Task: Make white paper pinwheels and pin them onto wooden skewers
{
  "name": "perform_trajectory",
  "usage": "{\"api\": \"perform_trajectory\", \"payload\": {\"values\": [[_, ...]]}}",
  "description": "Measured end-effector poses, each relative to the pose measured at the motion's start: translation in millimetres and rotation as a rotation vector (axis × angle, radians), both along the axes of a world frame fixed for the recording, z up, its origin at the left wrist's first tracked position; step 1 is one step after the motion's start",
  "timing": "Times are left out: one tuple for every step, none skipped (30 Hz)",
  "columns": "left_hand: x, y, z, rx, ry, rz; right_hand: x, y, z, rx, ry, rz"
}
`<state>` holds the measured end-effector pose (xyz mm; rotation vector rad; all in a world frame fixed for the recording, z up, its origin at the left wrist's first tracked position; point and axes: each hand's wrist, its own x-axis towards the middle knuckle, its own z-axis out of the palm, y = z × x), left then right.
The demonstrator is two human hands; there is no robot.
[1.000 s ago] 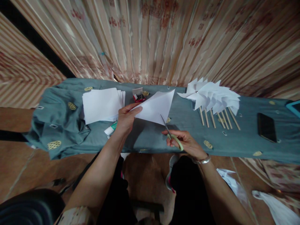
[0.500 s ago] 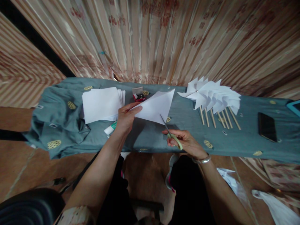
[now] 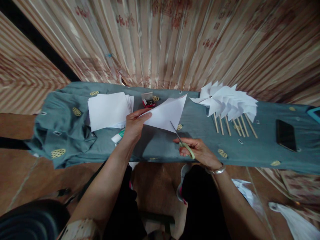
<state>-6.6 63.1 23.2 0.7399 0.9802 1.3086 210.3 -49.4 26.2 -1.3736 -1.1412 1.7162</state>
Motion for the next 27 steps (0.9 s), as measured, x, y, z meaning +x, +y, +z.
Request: {"api": "perform_trajectory", "payload": {"values": [[0.0,-0.1,0.1,0.000,-0.002,-0.002,0.0,0.1,0.0,-0.001,0.000,0.000],[-0.1,-0.1,0.2,-0.001,-0.001,-0.004,0.0,0.2,-0.2,0.000,0.000,0.001],[-0.1,0.0,0.2,-0.001,0.002,-0.005,0.1,0.3,-0.4,0.002,-0.002,0.002],[-0.2,0.1,0.2,-0.002,0.003,-0.003,0.2,0.4,-0.7,0.006,-0.005,0.004],[-0.3,0.1,0.1,-0.003,0.005,-0.001,0.3,0.4,-0.9,0.012,-0.010,0.008],[-0.4,0.2,-0.1,-0.004,0.006,0.000,0.4,0.4,-1.1,0.021,-0.015,0.013],[-0.4,0.1,-0.2,-0.005,0.007,-0.001,0.4,0.3,-1.1,0.031,-0.022,0.020],[-0.3,-0.2,-0.2,-0.006,0.010,-0.005,0.4,0.2,-0.9,0.043,-0.028,0.026],[-0.2,-0.5,-0.3,-0.007,0.015,-0.012,0.3,0.1,-0.5,0.053,-0.032,0.030],[0.1,-0.9,-0.3,-0.009,0.021,-0.021,0.1,0.1,-0.1,0.062,-0.033,0.032],[0.5,-1.5,-0.4,-0.011,0.027,-0.031,-0.1,0.0,0.5,0.066,-0.029,0.032],[1.1,-2.0,-0.6,-0.012,0.029,-0.039,-0.4,0.0,1.1,0.067,-0.023,0.030],[1.6,-2.6,-0.9,-0.013,0.030,-0.048,-0.6,0.1,1.7,0.066,-0.016,0.027],[2.2,-3.1,-1.2,-0.015,0.030,-0.059,-0.9,0.2,2.2,0.063,-0.010,0.024],[2.8,-3.5,-1.7,-0.017,0.031,-0.069,-1.0,0.3,2.6,0.060,-0.006,0.020],[3.3,-3.9,-2.1,-0.019,0.033,-0.076,-1.1,0.4,2.8,0.057,-0.004,0.015],[3.7,-4.3,-2.6,-0.020,0.036,-0.083,-1.1,0.5,2.9,0.056,-0.005,0.011],[4.0,-4.6,-2.9,-0.019,0.039,-0.086,-1.0,0.6,2.9,0.055,-0.007,0.010],[4.2,-4.8,-3.1,-0.017,0.043,-0.087,-0.8,0.6,2.8,0.054,-0.010,0.011],[4.4,-5.0,-3.2,-0.013,0.046,-0.085,-0.7,0.5,2.6,0.054,-0.013,0.014],[4.4,-5.2,-3.2,-0.009,0.048,-0.086,-0.6,0.5,2.3,0.054,-0.014,0.017],[4.4,-5.3,-3.0,-0.008,0.050,-0.089,-0.5,0.4,2.0,0.053,-0.014,0.020],[4.3,-5.3,-2.9,-0.008,0.050,-0.092,-0.5,0.3,1.8,0.052,-0.014,0.020],[4.2,-5.3,-2.7,-0.009,0.049,-0.093,-0.5,0.2,1.6,0.050,-0.012,0.019],[4.1,-5.2,-2.5,-0.008,0.045,-0.093,-0.6,0.2,1.4,0.049,-0.013,0.018],[4.0,-5.1,-2.3,-0.007,0.041,-0.091,-0.7,0.2,1.4,0.047,-0.016,0.019],[3.9,-5.0,-2.2,-0.007,0.037,-0.090,-0.9,0.2,1.5,0.047,-0.021,0.021]]}}
